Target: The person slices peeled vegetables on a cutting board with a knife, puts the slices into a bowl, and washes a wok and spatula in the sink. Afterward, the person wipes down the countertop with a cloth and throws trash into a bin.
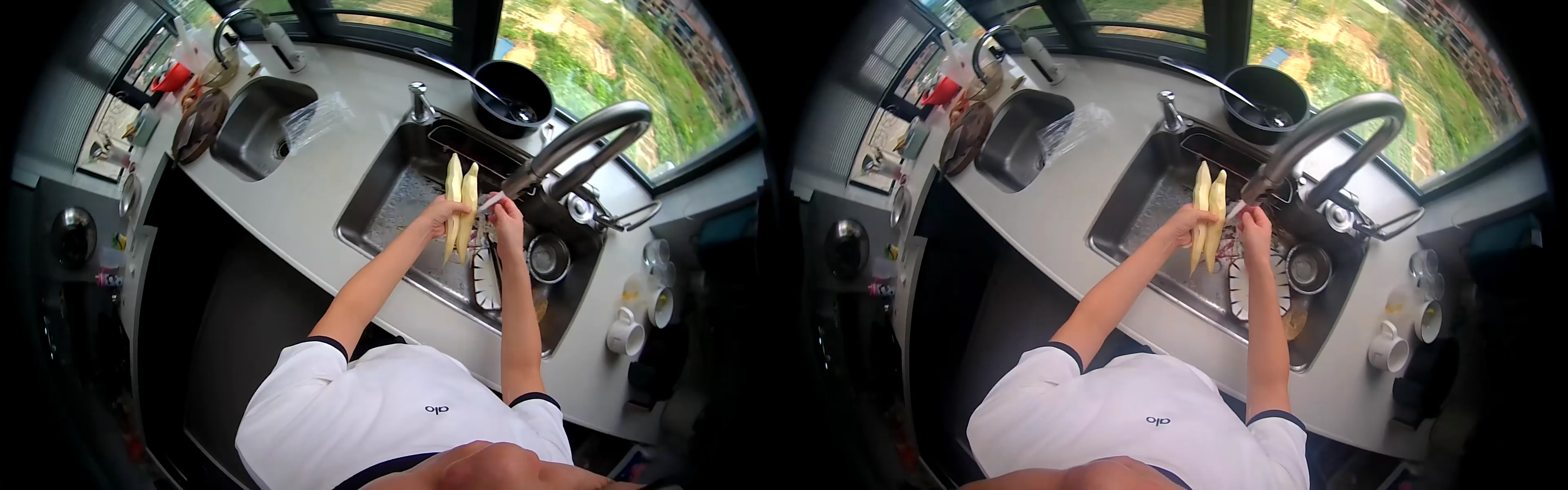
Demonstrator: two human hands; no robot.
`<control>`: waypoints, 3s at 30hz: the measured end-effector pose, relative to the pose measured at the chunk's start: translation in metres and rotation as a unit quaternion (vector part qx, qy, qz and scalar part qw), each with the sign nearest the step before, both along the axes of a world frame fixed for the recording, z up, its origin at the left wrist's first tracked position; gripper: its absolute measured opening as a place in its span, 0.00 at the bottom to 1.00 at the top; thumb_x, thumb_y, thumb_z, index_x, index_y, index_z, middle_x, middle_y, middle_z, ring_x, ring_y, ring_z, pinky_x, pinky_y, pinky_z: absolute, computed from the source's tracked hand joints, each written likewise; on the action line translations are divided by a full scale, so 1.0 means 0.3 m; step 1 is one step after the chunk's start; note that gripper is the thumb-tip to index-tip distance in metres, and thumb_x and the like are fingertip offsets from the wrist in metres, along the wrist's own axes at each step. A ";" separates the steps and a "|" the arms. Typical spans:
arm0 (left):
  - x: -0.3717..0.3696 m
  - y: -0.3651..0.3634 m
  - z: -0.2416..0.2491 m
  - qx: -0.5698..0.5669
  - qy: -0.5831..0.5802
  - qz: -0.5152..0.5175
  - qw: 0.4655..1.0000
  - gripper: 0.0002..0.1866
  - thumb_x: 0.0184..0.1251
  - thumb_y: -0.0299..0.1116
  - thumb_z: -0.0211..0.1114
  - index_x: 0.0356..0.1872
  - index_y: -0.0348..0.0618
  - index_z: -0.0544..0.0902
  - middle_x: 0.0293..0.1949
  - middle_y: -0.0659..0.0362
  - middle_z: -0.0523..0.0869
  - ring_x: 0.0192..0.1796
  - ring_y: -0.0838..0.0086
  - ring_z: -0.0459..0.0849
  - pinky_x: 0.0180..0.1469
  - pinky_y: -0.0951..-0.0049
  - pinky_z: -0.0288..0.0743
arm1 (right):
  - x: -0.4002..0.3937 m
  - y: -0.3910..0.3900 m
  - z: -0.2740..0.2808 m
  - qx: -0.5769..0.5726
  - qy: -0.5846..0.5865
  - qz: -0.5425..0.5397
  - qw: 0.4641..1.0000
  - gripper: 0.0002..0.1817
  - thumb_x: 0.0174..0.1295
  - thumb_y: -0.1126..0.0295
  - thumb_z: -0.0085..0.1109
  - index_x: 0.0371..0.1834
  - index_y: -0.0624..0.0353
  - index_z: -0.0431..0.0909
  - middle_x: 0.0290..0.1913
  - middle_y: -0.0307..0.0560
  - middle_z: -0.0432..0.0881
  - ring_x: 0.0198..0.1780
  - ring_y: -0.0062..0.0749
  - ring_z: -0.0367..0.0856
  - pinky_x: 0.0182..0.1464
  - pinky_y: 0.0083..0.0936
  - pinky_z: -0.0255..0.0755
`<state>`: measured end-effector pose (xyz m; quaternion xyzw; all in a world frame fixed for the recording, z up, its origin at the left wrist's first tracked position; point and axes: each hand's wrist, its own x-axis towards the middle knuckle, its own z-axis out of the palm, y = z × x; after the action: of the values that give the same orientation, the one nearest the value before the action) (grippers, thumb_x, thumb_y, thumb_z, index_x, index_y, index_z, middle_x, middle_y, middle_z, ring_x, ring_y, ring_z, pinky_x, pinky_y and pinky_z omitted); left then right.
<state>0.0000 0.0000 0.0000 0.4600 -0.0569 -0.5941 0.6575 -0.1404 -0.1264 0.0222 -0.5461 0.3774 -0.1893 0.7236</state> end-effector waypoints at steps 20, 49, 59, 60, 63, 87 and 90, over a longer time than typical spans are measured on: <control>0.039 -0.031 0.104 -0.084 0.044 -0.041 0.995 0.26 0.61 0.28 0.67 0.58 0.37 0.68 0.46 0.48 0.82 0.49 0.59 0.85 0.48 0.53 0.85 | -0.226 -0.448 0.052 -0.095 -0.125 -0.397 0.904 0.22 0.68 0.72 0.54 0.65 0.56 0.68 0.45 0.34 0.74 0.44 0.19 0.73 0.43 0.19 0.72; 0.310 0.429 0.350 0.019 -0.428 0.091 0.899 0.30 0.54 0.33 0.70 0.60 0.39 0.73 0.51 0.51 0.83 0.53 0.65 0.83 0.55 0.67 0.76 | 0.536 0.552 0.182 0.092 -0.178 0.080 0.977 0.23 0.78 0.58 0.37 0.71 0.55 0.59 0.63 0.43 0.70 0.64 0.29 0.69 0.66 0.30 0.63; 1.070 1.008 0.627 0.017 -0.503 0.181 0.845 0.26 0.58 0.32 0.69 0.58 0.39 0.73 0.50 0.50 0.84 0.52 0.62 0.85 0.54 0.65 0.78 | 1.288 1.061 0.408 0.020 -0.243 0.182 0.953 0.27 0.76 0.58 0.42 0.72 0.61 0.60 0.69 0.49 0.67 0.69 0.37 0.66 0.67 0.38 0.62; 1.154 1.051 0.622 0.031 -0.512 0.201 0.834 0.26 0.57 0.30 0.70 0.57 0.39 0.73 0.48 0.49 0.85 0.52 0.61 0.85 0.53 0.65 0.78 | 1.381 1.096 0.357 -0.155 -0.161 0.158 0.962 0.26 0.75 0.59 0.43 0.71 0.62 0.62 0.68 0.52 0.68 0.70 0.41 0.66 0.68 0.39 0.62; 1.408 1.196 0.592 0.044 -0.560 0.212 0.799 0.26 0.55 0.30 0.71 0.56 0.40 0.73 0.47 0.49 0.86 0.51 0.60 0.85 0.53 0.65 0.77 | 1.577 1.224 0.184 -0.493 -0.014 0.065 0.868 0.23 0.68 0.65 0.53 0.62 0.68 0.71 0.65 0.66 0.69 0.68 0.57 0.64 0.69 0.42 0.59; 2.960 1.925 0.570 0.110 -0.819 0.035 0.562 0.23 0.60 0.25 0.62 0.58 0.43 0.72 0.42 0.44 0.83 0.48 0.47 0.81 0.49 0.54 0.74 | 2.939 2.462 0.241 -0.562 0.039 0.303 0.769 0.24 0.44 0.81 0.65 0.45 0.66 0.66 0.50 0.59 0.67 0.45 0.57 0.77 0.38 0.39 0.81; 3.089 1.985 0.509 0.120 -0.824 0.002 0.554 0.25 0.58 0.23 0.62 0.59 0.42 0.72 0.43 0.45 0.83 0.49 0.49 0.80 0.50 0.54 0.74 | 2.868 2.326 0.296 -0.492 0.145 0.315 0.798 0.27 0.45 0.82 0.63 0.50 0.66 0.64 0.50 0.61 0.66 0.42 0.58 0.80 0.40 0.42 0.81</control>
<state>0.9267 0.5954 0.1527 0.8230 -0.5014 0.0442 0.2633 0.7201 0.5714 0.1111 -0.9385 0.1409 -0.0300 0.3139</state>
